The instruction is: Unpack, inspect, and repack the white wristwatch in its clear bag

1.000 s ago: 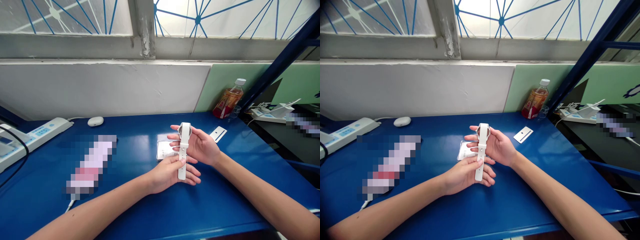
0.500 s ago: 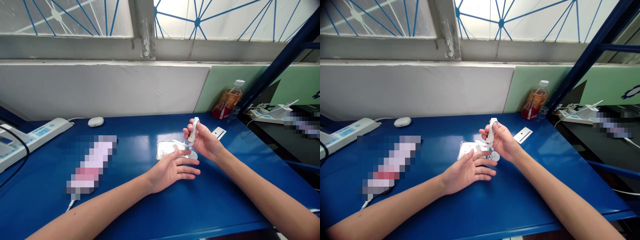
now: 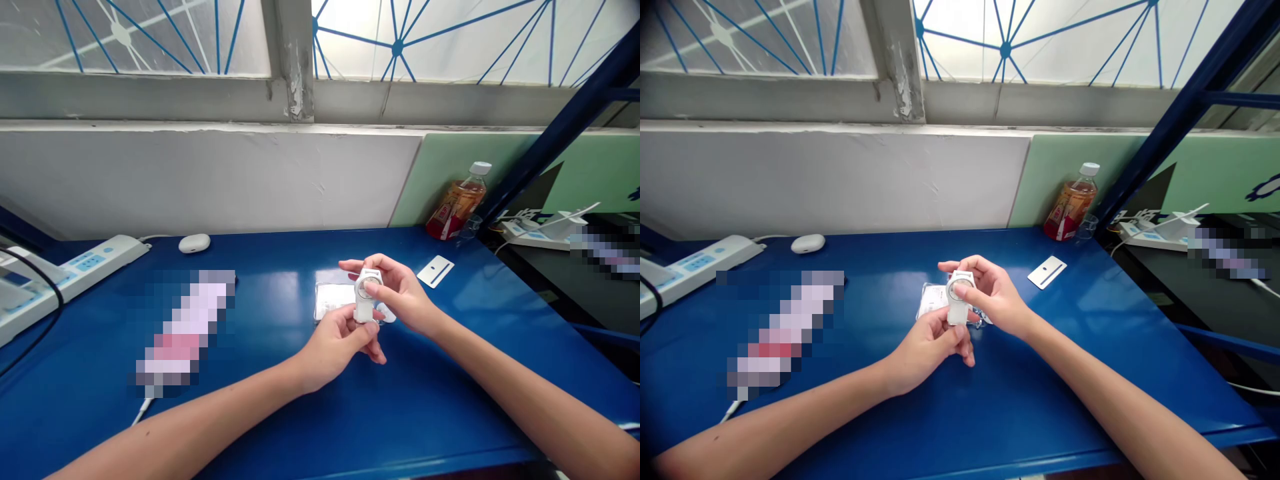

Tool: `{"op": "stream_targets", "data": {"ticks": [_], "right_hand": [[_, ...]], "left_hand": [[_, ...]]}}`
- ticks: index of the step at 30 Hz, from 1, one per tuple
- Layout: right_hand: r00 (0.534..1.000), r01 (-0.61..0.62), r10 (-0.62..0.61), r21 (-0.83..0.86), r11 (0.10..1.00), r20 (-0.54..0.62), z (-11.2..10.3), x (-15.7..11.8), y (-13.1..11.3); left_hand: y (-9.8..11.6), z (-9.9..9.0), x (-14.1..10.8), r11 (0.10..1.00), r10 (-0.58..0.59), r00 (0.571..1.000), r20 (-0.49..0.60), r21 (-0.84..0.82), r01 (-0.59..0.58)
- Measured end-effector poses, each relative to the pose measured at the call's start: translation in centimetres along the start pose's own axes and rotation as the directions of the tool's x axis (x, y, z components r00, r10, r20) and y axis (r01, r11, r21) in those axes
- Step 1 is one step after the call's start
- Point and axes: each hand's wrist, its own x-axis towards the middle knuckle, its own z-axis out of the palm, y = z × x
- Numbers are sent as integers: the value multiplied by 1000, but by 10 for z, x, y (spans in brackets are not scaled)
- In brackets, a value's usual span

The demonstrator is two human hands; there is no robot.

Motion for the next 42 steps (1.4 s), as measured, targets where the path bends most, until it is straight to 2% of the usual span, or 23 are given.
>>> {"op": "stream_targets", "data": {"ticks": [3,6,10,14,21,25,33,42], "right_hand": [[993,-117,113,184,976,32,2,-1,0],[970,-241,219,337,910,103,2,-1,-2],[957,-282,214,448,848,196,1,1,-7],[935,-340,246,448,827,257,-4,2,-9],[925,-371,279,461,806,257,-7,5,-6],[914,-397,293,478,783,280,-7,5,-5],[925,-370,252,514,774,286,-9,5,-6],[913,-393,275,467,792,303,-8,6,-4]], "left_hand": [[1,2,-1,999,-8,1000,20,41,7],[3,5,-1,997,-3,1000,-19,73,5],[3,5,0,998,-27,999,-20,55,28],[2,1,2,996,-90,996,3,23,90],[7,-1,3,985,-170,984,44,19,169],[7,-1,2,985,-171,985,30,46,169],[8,1,3,980,-197,980,-1,11,197],[10,-1,5,977,-208,975,82,-22,210]]}}
